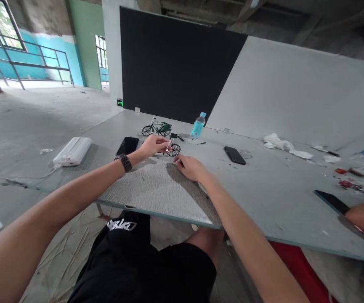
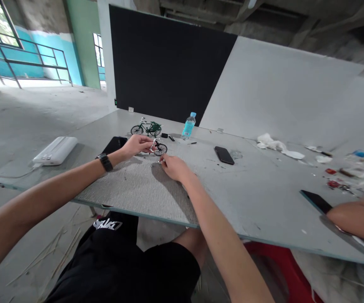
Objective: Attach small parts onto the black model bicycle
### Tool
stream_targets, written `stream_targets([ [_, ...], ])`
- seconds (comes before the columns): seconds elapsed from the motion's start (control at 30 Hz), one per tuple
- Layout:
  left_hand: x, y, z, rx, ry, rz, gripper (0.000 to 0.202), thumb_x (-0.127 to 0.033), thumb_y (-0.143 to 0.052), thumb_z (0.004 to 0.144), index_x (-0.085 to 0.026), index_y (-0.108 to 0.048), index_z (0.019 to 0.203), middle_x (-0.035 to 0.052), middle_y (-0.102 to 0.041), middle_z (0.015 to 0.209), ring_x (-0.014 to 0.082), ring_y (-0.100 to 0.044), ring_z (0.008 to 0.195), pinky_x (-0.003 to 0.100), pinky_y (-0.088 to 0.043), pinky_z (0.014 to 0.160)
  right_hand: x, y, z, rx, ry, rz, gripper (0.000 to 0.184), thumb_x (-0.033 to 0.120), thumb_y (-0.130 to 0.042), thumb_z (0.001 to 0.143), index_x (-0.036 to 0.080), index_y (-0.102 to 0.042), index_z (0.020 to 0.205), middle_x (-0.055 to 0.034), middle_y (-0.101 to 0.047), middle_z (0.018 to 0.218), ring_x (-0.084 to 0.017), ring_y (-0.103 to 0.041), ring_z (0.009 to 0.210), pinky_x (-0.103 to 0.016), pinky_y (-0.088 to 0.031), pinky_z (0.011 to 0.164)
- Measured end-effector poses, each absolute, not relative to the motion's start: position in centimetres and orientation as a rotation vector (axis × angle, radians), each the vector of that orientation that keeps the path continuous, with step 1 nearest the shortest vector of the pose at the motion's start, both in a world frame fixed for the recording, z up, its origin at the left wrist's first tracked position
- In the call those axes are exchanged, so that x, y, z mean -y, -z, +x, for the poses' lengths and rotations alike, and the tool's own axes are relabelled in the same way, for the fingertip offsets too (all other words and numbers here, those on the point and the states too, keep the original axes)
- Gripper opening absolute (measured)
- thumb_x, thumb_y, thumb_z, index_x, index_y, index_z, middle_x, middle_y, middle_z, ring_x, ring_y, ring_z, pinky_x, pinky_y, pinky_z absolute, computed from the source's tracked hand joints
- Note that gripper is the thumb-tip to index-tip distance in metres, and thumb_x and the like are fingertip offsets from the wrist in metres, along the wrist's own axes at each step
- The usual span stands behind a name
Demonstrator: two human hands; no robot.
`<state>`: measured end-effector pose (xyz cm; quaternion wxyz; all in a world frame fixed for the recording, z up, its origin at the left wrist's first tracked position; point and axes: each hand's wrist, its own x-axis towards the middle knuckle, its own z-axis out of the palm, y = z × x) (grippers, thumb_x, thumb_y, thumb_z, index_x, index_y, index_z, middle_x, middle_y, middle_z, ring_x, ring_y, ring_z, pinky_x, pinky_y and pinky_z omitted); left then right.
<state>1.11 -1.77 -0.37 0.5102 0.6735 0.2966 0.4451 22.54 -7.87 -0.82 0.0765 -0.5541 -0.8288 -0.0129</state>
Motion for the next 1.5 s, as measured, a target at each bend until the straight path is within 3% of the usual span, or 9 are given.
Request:
stream_targets([
  [0.17, 1.7, 0.3, 1.1, -0.696, -1.084, 1.562, 0.015, -0.024, -0.069, 0.093, -0.009, -0.070, 0.093, 0.0110, -0.075, 0.091, 0.0172, -0.073, 0.088, 0.035, -0.059, 0.088, 8.3, 0.3, 21.8, 2.517, 0.055, -1.586, 0.026, 0.020, -0.050, 0.101, 0.023, -0.067, 0.120, -0.0079, -0.076, 0.106, -0.022, -0.068, 0.091, -0.028, -0.038, 0.072],
  [0.4, 1.6, 0.5, 1.2, -0.691, -1.072, 1.568, 0.014, -0.023, -0.069, 0.093, -0.009, -0.069, 0.092, 0.0110, -0.075, 0.091, 0.0184, -0.073, 0.091, 0.038, -0.059, 0.090, 7.9, 0.3, 21.6, 2.528, 0.153, -1.507, 0.028, 0.015, -0.051, 0.101, 0.024, -0.074, 0.111, -0.0091, -0.074, 0.111, -0.025, -0.063, 0.111, -0.035, -0.041, 0.094],
  [0.8, 0.9, 1.7, 0.9, -0.539, -0.973, 1.606, 0.033, -0.037, -0.072, 0.092, -0.011, -0.072, 0.113, 0.0119, -0.075, 0.103, 0.0197, -0.070, 0.100, 0.041, -0.053, 0.097, 7.6, 0.0, 22.9, 2.354, -0.076, -1.372, 0.023, 0.013, -0.052, 0.100, 0.017, -0.074, 0.106, -0.0098, -0.075, 0.107, -0.022, -0.067, 0.097, -0.031, -0.047, 0.086],
  [1.1, 1.1, 1.5, 0.8, -0.547, -0.941, 1.666, 0.031, -0.038, -0.073, 0.091, -0.011, -0.074, 0.106, 0.0128, -0.076, 0.104, 0.0205, -0.070, 0.097, 0.042, -0.053, 0.096, 6.9, 1.1, 22.8, 2.488, -0.009, -1.386, 0.023, 0.014, -0.059, 0.097, 0.018, -0.078, 0.109, -0.0123, -0.072, 0.109, -0.022, -0.068, 0.101, -0.032, -0.048, 0.093],
  [1.5, 1.4, 1.3, 0.8, -0.593, -0.949, 1.697, 0.032, -0.038, -0.075, 0.089, -0.012, -0.074, 0.109, 0.0131, -0.076, 0.106, 0.0209, -0.070, 0.099, 0.042, -0.056, 0.094, 7.2, 1.0, 22.5, 2.517, -0.049, -1.431, 0.029, 0.013, -0.057, 0.098, 0.022, -0.078, 0.116, -0.0114, -0.072, 0.111, -0.022, -0.067, 0.102, -0.032, -0.049, 0.092],
])
